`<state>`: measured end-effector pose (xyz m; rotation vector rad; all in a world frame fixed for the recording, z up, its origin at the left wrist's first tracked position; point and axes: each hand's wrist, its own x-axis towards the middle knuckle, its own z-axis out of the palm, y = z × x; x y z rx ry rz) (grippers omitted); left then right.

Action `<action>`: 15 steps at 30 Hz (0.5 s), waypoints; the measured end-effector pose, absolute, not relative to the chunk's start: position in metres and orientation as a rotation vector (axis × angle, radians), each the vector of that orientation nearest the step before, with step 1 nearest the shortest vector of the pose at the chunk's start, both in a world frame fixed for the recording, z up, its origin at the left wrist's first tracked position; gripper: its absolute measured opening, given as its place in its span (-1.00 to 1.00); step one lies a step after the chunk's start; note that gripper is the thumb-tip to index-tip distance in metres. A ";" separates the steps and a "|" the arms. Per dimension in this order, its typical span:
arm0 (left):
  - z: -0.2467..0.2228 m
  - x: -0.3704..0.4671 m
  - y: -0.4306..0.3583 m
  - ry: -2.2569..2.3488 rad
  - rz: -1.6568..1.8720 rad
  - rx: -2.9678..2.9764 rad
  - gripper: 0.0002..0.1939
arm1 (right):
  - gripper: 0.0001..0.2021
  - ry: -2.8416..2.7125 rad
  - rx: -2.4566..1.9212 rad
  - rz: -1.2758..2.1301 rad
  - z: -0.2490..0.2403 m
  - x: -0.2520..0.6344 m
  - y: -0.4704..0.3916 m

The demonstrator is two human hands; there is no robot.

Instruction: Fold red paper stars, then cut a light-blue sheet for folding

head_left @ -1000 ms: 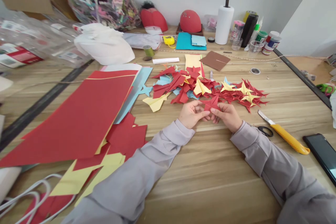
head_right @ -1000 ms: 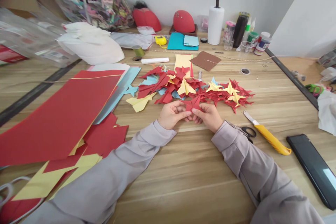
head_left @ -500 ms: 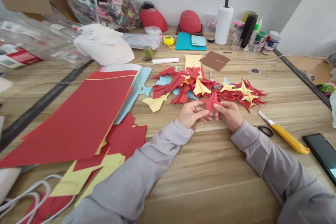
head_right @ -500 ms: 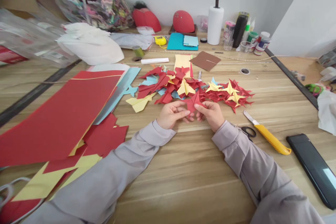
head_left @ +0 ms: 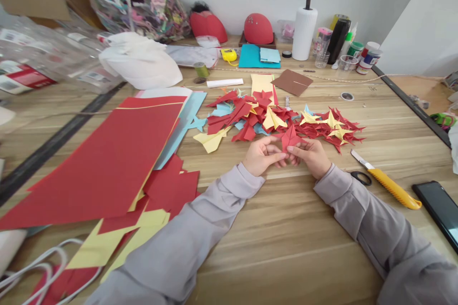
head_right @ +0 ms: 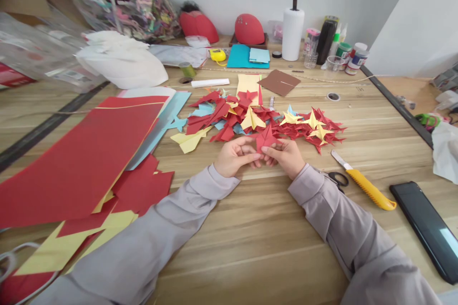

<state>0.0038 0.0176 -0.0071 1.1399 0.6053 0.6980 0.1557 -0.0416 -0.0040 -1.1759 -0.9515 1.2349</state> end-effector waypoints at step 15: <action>-0.007 0.000 0.022 0.541 0.701 1.143 -0.42 | -0.65 -0.922 -1.142 1.265 -0.005 0.158 -0.041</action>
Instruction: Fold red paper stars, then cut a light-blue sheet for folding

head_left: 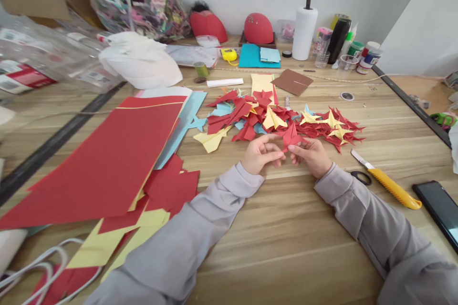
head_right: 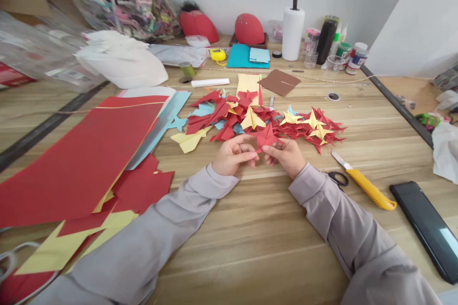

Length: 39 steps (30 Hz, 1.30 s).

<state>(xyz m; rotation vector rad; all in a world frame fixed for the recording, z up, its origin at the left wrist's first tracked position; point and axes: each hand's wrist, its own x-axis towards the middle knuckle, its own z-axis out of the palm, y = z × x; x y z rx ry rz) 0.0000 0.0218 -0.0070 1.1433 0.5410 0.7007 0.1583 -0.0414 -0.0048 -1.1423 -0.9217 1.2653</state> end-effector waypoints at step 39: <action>-0.009 0.004 0.020 0.614 0.826 1.142 -0.52 | -0.71 -1.034 -1.194 1.323 0.002 0.157 -0.046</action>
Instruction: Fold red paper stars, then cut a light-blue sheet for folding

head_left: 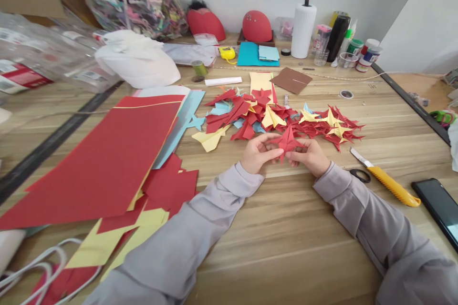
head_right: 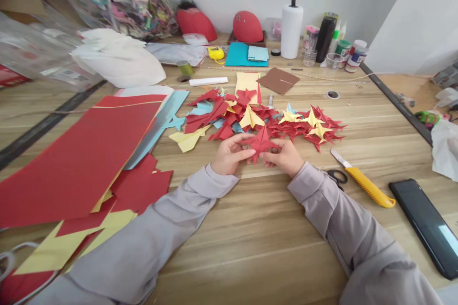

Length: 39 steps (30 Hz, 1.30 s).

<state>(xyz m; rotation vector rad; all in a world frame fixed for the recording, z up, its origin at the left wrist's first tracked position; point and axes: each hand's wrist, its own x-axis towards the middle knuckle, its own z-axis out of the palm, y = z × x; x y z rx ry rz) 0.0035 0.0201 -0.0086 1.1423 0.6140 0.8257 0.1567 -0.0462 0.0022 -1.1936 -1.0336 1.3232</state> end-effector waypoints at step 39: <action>-0.012 0.005 0.017 0.675 0.820 1.170 -0.60 | -0.57 -1.002 -1.221 1.190 -0.004 0.154 -0.044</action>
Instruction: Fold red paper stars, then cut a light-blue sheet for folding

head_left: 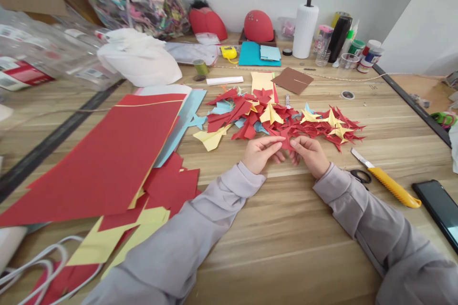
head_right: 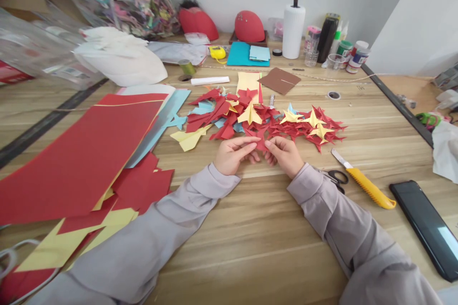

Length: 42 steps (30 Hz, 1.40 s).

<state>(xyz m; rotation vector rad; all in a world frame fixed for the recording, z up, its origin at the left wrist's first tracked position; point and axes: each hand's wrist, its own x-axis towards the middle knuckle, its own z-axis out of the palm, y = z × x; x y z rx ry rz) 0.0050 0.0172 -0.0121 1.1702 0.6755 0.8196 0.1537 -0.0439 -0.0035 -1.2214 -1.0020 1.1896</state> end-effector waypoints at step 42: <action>-0.012 0.006 0.016 0.691 0.887 1.261 -0.62 | -0.70 -1.053 -1.139 1.157 -0.008 0.153 -0.046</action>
